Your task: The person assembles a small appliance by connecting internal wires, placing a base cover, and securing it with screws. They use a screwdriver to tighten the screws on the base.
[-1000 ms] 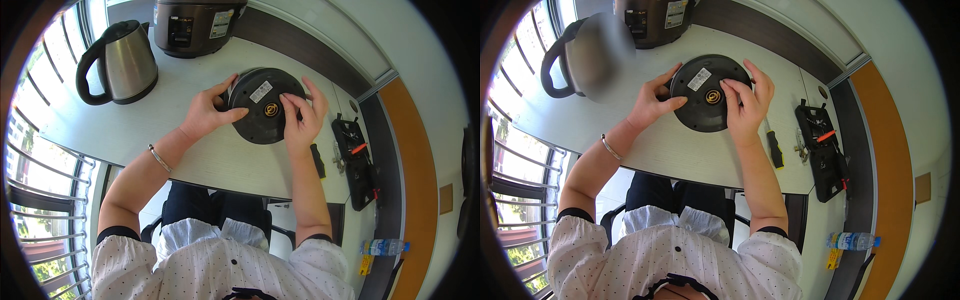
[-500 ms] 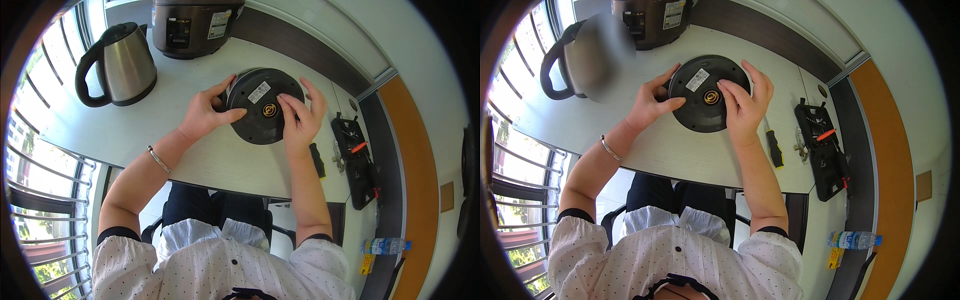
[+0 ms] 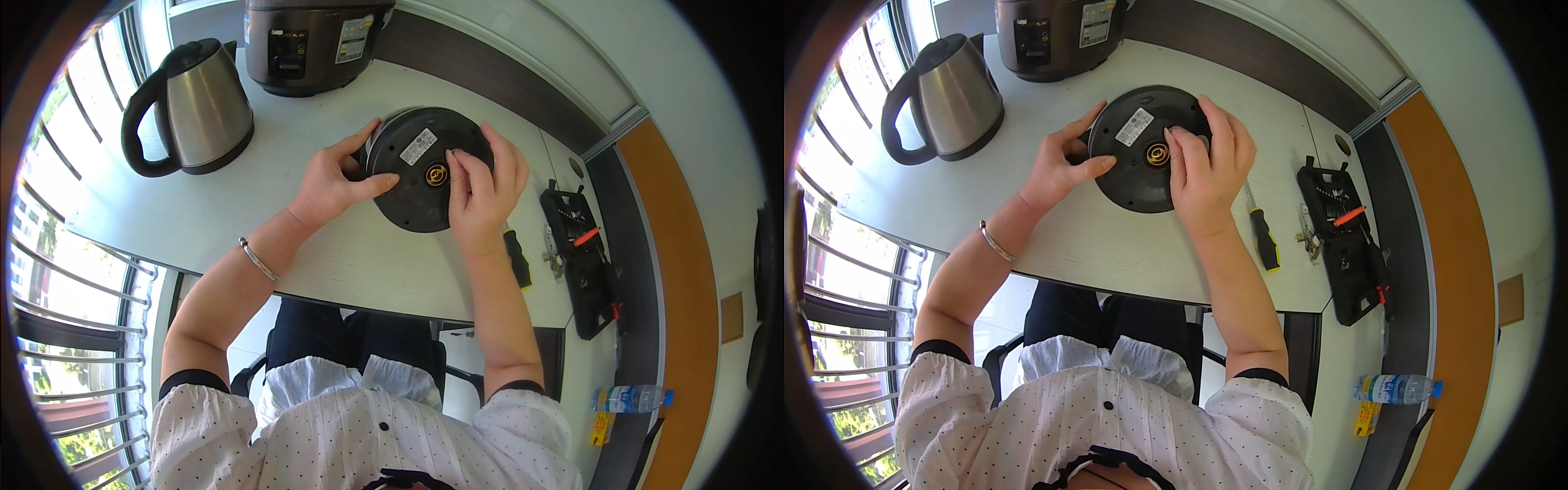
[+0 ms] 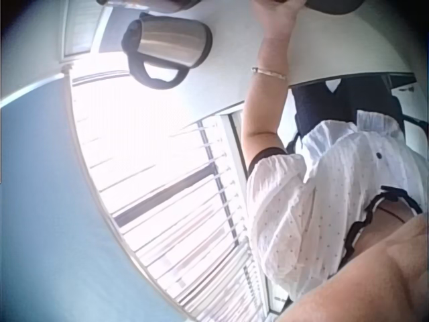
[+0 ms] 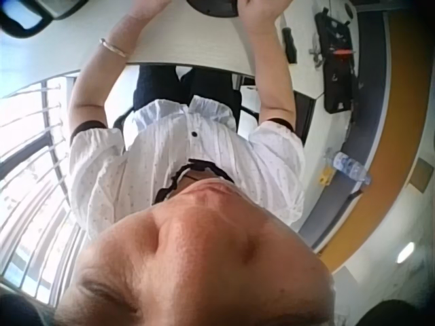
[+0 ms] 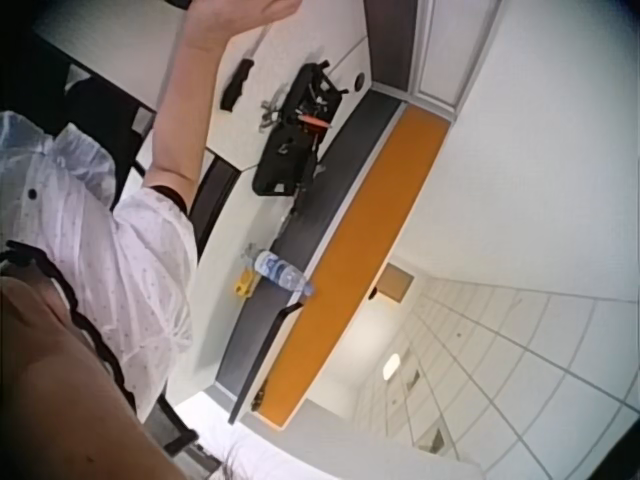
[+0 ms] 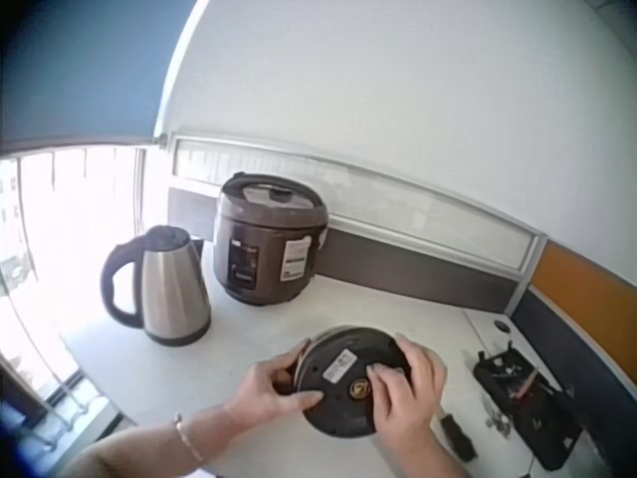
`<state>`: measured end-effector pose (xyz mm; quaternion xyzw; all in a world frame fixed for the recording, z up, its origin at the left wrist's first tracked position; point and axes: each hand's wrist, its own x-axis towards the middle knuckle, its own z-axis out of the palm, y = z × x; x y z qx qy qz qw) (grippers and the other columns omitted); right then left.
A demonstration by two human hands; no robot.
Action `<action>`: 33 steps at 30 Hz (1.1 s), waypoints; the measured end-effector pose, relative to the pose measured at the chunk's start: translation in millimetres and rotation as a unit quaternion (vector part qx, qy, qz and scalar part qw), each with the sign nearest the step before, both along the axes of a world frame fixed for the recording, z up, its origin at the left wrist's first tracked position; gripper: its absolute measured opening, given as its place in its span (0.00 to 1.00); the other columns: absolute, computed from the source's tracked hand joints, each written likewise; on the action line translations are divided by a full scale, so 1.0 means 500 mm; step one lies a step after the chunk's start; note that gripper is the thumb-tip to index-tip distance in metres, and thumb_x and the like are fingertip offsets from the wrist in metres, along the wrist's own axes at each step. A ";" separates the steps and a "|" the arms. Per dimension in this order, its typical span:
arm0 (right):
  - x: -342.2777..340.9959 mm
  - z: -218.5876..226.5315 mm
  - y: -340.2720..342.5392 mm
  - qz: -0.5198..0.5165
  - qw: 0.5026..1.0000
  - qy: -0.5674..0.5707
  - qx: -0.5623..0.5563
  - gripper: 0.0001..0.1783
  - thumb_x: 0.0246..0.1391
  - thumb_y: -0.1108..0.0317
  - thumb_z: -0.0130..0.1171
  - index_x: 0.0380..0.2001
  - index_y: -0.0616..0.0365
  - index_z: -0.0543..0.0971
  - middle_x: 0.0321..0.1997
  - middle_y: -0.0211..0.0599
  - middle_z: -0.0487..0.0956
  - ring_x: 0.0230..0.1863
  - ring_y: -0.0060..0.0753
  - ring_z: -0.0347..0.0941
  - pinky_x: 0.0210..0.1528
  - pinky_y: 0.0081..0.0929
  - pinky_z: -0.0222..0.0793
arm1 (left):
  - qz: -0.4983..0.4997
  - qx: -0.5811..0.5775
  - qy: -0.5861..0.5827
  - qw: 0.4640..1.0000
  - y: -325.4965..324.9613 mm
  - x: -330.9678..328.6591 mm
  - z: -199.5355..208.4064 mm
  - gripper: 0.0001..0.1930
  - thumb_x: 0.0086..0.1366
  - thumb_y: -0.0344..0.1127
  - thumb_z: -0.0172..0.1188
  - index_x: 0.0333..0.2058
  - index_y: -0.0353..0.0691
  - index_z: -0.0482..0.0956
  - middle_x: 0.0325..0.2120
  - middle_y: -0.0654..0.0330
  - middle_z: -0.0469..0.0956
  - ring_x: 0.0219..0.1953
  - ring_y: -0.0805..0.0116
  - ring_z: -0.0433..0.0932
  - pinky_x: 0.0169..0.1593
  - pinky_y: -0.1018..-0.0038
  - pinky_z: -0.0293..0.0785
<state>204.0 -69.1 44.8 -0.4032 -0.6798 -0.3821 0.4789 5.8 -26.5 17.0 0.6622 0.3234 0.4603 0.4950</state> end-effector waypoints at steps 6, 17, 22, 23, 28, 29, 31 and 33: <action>0.002 -0.001 0.001 0.020 1.000 0.010 -0.003 0.10 0.39 0.72 0.67 0.27 0.55 0.76 0.49 0.39 0.74 0.46 0.43 0.68 0.48 0.33 0.61 | 0.002 0.010 0.019 1.000 -0.002 0.000 0.003 0.44 0.45 0.43 0.67 0.61 0.36 0.60 0.17 0.62 0.75 0.22 0.82 0.69 0.31 0.83 0.65; 0.009 0.001 -0.003 0.044 0.999 0.027 -0.011 0.10 0.38 0.73 0.67 0.28 0.55 0.77 0.48 0.39 0.75 0.45 0.43 0.68 0.47 0.33 0.63 | 0.002 0.003 0.011 1.000 -0.004 0.002 0.002 0.43 0.45 0.42 0.67 0.61 0.38 0.60 0.17 0.64 0.73 0.22 0.82 0.67 0.31 0.84 0.64; 0.007 0.001 -0.004 0.039 0.999 0.026 -0.010 0.09 0.39 0.74 0.66 0.27 0.55 0.77 0.48 0.40 0.75 0.46 0.44 0.68 0.47 0.33 0.63 | -0.002 0.007 0.009 1.000 -0.001 0.000 0.001 0.43 0.46 0.40 0.67 0.61 0.38 0.60 0.17 0.65 0.72 0.22 0.83 0.65 0.30 0.84 0.63; 0.006 0.000 -0.003 0.038 0.999 0.030 -0.011 0.09 0.39 0.74 0.66 0.27 0.56 0.77 0.48 0.40 0.75 0.46 0.44 0.68 0.47 0.33 0.63 | -0.002 0.007 0.008 1.000 -0.003 0.000 0.003 0.43 0.46 0.40 0.67 0.61 0.37 0.60 0.17 0.65 0.72 0.22 0.83 0.65 0.30 0.85 0.63; 0.004 -0.001 -0.002 0.049 0.997 0.059 -0.022 0.08 0.40 0.74 0.65 0.27 0.57 0.77 0.47 0.40 0.75 0.46 0.44 0.67 0.47 0.33 0.63 | -0.001 0.012 0.024 1.000 -0.005 -0.001 0.006 0.43 0.46 0.39 0.67 0.61 0.37 0.60 0.17 0.65 0.72 0.21 0.83 0.65 0.29 0.85 0.62; 0.006 -0.003 -0.001 0.056 0.996 0.070 -0.027 0.08 0.40 0.74 0.65 0.27 0.57 0.76 0.47 0.40 0.75 0.46 0.44 0.67 0.48 0.33 0.63 | -0.002 0.015 0.025 1.000 -0.003 0.000 0.003 0.43 0.46 0.39 0.67 0.61 0.37 0.60 0.16 0.65 0.72 0.21 0.83 0.65 0.29 0.85 0.62; 0.005 -0.005 0.000 0.073 0.992 0.092 -0.044 0.09 0.40 0.74 0.65 0.27 0.57 0.76 0.48 0.40 0.74 0.46 0.45 0.66 0.48 0.34 0.62 | -0.001 0.021 0.007 1.000 0.001 0.002 -0.005 0.43 0.46 0.39 0.67 0.61 0.37 0.60 0.16 0.66 0.71 0.21 0.83 0.64 0.29 0.85 0.62; 0.006 -0.006 0.001 0.084 0.989 0.104 -0.057 0.09 0.40 0.74 0.65 0.27 0.57 0.75 0.48 0.41 0.74 0.47 0.45 0.66 0.49 0.34 0.62 | 0.000 0.023 0.000 1.000 0.001 0.002 -0.006 0.43 0.45 0.39 0.67 0.61 0.37 0.60 0.16 0.66 0.71 0.21 0.83 0.64 0.28 0.85 0.62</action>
